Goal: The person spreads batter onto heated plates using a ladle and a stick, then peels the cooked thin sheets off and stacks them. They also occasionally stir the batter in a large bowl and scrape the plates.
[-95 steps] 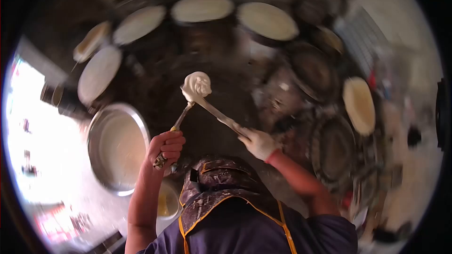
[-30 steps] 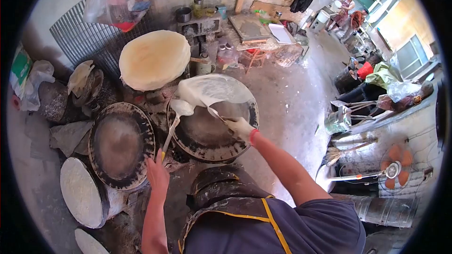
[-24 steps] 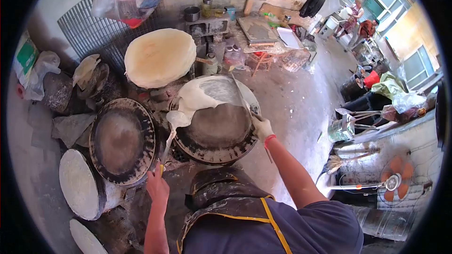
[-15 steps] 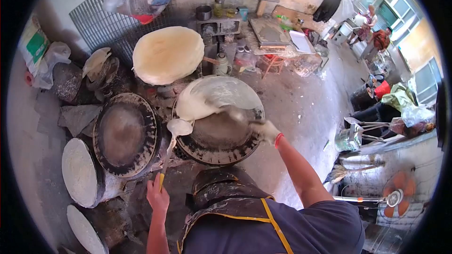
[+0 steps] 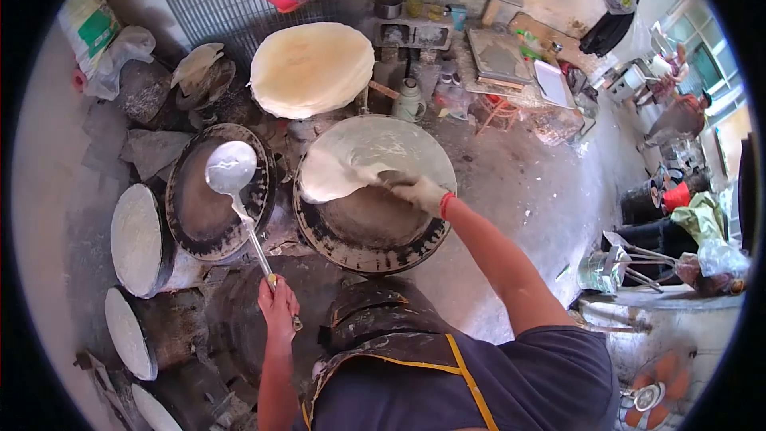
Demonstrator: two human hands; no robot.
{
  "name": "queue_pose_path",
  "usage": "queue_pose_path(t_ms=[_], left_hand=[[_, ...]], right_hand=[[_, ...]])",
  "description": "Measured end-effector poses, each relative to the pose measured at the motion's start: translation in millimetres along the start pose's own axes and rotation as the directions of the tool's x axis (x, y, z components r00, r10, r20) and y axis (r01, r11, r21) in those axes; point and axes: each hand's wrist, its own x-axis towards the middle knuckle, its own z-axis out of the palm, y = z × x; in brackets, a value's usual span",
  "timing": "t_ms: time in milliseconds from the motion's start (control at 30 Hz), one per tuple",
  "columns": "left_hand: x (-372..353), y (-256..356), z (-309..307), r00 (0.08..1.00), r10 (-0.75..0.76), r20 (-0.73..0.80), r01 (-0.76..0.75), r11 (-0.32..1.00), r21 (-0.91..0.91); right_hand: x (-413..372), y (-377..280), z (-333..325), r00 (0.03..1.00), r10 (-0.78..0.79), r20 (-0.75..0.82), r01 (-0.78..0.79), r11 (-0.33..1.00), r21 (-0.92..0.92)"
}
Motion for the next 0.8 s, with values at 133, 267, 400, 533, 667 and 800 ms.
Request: queue_pose_path(t_ms=[133, 267, 400, 533, 667, 800], left_hand=[[-32.1, 19.1, 25.3, 0.997, -0.022, -0.070, 0.000, 0.955, -0.296], [-48.7, 13.2, 19.4, 0.983, -0.002, -0.185, -0.047, 0.965, -0.259], [-72.1, 3.4, 9.2, 0.951, -0.048, -0.307, -0.054, 0.947, -0.316], [-86.3, -6.9, 2.8, 0.910, -0.049, -0.412, -0.096, 0.941, -0.325], [-100.4, -17.3, -1.8, 0.902, -0.085, -0.424, -0.075, 0.934, -0.348], [-109.6, -18.3, 7.5, 0.904, -0.088, -0.419, -0.079, 0.928, -0.365]], right_hand=[[-8.2, 38.0, -19.6, 0.894, 0.107, 0.434, -0.194, 0.968, 0.159], [24.2, -3.9, -43.9, 0.971, 0.203, 0.127, -0.228, 0.947, 0.228], [8.1, 3.3, -25.9, 0.901, 0.157, 0.404, -0.231, 0.963, 0.142], [-7.0, 41.0, -88.5, 0.649, 0.405, 0.644, -0.397, 0.903, -0.168], [73.9, 44.1, -62.3, 0.875, 0.054, 0.481, -0.252, 0.900, 0.356], [43.6, -5.0, -39.6, 0.766, 0.337, 0.547, -0.291, 0.941, -0.173]])
